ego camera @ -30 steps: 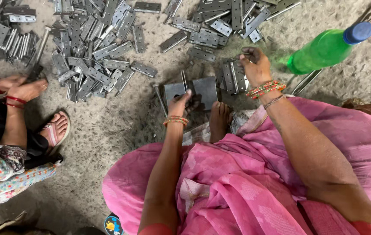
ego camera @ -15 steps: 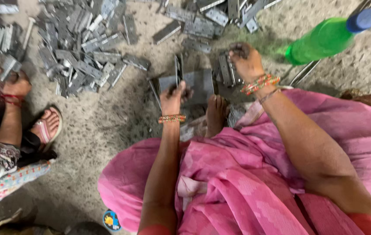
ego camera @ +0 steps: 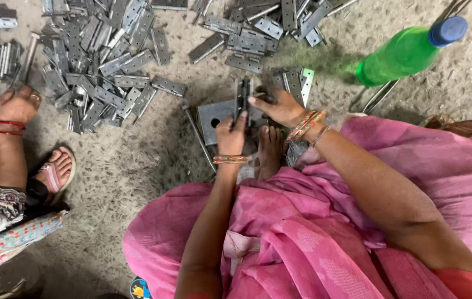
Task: The person sits on the floor and assembles small metal hinge components. They place two flat metal pieces onto a metal block, insert a cylindrical pin, and strike it with a metal rod to secure the parts. The assembled hinges are then placed into a nearby bucket.
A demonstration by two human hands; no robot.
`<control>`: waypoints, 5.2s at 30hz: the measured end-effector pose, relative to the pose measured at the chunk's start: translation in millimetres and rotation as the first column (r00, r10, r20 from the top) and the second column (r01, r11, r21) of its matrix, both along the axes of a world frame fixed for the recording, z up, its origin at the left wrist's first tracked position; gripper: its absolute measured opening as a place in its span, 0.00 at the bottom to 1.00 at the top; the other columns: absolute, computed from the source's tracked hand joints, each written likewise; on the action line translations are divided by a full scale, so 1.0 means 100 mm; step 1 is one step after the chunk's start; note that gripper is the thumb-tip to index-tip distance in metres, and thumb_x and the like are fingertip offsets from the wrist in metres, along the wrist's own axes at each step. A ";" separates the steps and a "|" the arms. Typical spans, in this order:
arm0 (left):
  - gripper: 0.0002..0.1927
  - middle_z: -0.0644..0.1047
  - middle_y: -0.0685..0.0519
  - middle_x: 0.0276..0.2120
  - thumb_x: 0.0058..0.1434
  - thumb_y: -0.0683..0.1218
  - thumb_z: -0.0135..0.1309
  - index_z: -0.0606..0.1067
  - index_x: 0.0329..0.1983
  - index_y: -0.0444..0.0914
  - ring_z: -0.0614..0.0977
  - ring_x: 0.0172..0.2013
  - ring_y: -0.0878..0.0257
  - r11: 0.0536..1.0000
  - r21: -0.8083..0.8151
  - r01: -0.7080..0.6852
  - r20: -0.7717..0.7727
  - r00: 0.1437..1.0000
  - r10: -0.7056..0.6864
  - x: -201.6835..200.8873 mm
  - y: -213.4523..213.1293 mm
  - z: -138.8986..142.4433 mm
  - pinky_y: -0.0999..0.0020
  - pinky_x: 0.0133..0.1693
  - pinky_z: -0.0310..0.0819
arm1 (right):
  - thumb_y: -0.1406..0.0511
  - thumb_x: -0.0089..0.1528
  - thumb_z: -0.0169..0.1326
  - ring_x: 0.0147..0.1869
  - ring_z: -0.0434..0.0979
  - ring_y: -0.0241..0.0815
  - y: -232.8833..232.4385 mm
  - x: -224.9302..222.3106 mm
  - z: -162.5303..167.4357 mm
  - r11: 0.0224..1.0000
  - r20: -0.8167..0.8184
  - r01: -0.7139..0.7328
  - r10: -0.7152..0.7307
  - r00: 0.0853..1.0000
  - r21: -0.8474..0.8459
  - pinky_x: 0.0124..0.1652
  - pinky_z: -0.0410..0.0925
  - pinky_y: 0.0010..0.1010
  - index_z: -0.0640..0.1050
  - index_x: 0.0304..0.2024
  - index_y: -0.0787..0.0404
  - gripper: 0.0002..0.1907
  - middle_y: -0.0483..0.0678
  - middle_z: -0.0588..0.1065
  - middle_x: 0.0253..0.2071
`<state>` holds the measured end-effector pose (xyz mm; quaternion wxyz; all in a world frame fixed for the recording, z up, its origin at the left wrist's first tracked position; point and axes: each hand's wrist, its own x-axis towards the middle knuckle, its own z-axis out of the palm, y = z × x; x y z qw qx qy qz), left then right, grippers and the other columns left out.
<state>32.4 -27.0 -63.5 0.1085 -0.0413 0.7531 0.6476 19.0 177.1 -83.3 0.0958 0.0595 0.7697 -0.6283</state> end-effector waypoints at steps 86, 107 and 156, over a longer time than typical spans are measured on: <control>0.23 0.74 0.46 0.55 0.53 0.44 0.60 0.75 0.53 0.39 0.74 0.59 0.46 0.231 -0.959 0.162 -0.016 0.786 -0.618 -1.93 0.87 -0.02 0.47 0.59 0.67 | 0.70 0.60 0.58 0.64 0.67 0.72 0.16 0.07 -0.34 0.781 0.025 0.493 -0.543 0.840 0.383 0.62 0.63 0.52 0.60 0.67 0.63 0.35 0.71 0.63 0.62; 0.14 0.75 0.36 0.49 0.67 0.39 0.51 0.71 0.55 0.37 0.76 0.49 0.39 0.607 -0.706 -0.365 -0.634 0.708 -0.311 -0.42 -0.25 0.36 0.45 0.52 0.72 | 0.69 0.61 0.56 0.58 0.77 0.64 0.65 -0.23 -0.18 0.711 -0.066 0.608 -0.629 0.774 0.354 0.57 0.69 0.45 0.72 0.60 0.61 0.23 0.65 0.77 0.53; 0.15 0.82 0.55 0.33 0.59 0.46 0.66 0.80 0.46 0.35 0.79 0.29 0.69 0.952 0.288 -0.103 0.282 0.959 0.018 -0.06 -0.13 -0.10 0.73 0.27 0.68 | 0.68 0.60 0.57 0.61 0.77 0.46 -0.13 -0.04 0.20 0.994 -0.121 0.086 -0.093 0.988 -0.065 0.60 0.70 0.35 0.69 0.64 0.74 0.31 0.60 0.77 0.59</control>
